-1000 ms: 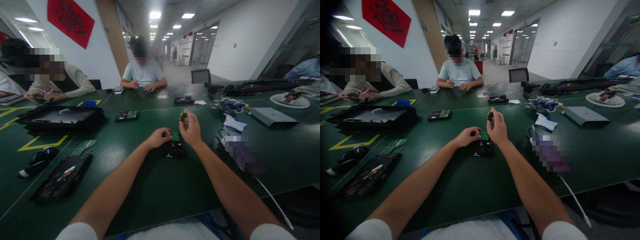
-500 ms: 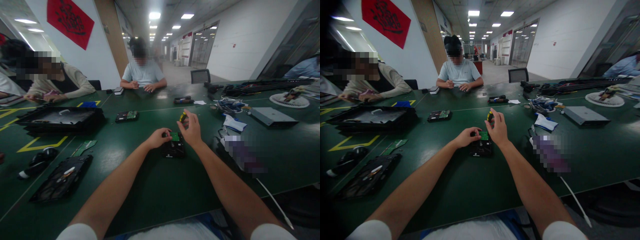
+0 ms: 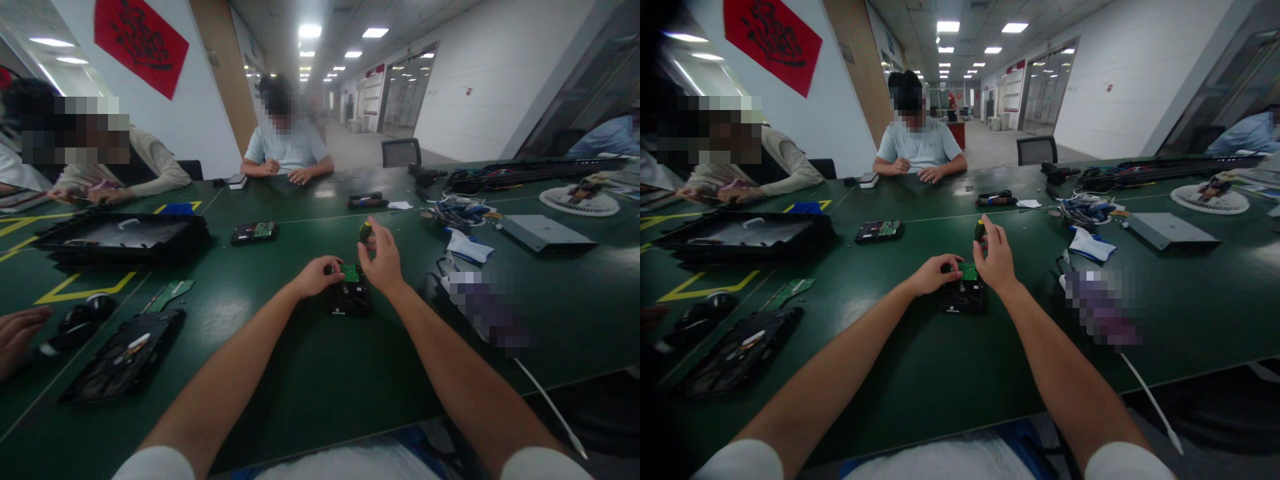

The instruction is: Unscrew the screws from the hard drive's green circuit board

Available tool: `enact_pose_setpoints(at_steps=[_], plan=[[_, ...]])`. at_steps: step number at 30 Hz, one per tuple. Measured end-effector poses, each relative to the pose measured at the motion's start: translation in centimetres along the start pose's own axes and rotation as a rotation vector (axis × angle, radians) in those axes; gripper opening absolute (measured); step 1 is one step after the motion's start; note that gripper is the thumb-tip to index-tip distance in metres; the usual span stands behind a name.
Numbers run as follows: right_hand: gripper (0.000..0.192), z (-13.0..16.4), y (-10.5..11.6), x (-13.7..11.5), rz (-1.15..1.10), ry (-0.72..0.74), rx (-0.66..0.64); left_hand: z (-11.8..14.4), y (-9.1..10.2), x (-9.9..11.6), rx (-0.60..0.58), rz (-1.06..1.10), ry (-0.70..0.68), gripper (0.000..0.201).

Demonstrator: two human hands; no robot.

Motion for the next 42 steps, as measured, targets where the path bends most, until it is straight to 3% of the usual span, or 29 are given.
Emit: enact_pose_setpoints(at_steps=[42], plan=[[0.064,-0.08,0.3,-0.12,0.049,-0.004,0.028,0.08,0.1,0.43,-0.001,-0.003,0.028,0.014]])
Point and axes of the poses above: each hand's wrist, its own z-axis away from the middle knuckle, its own y-axis out of the back of the hand, x = y × z, the point moved 10 cm from there along -z, towards the middle knuckle, and after that the axes turned 9 degrees about -y, right-handed, at the moved point
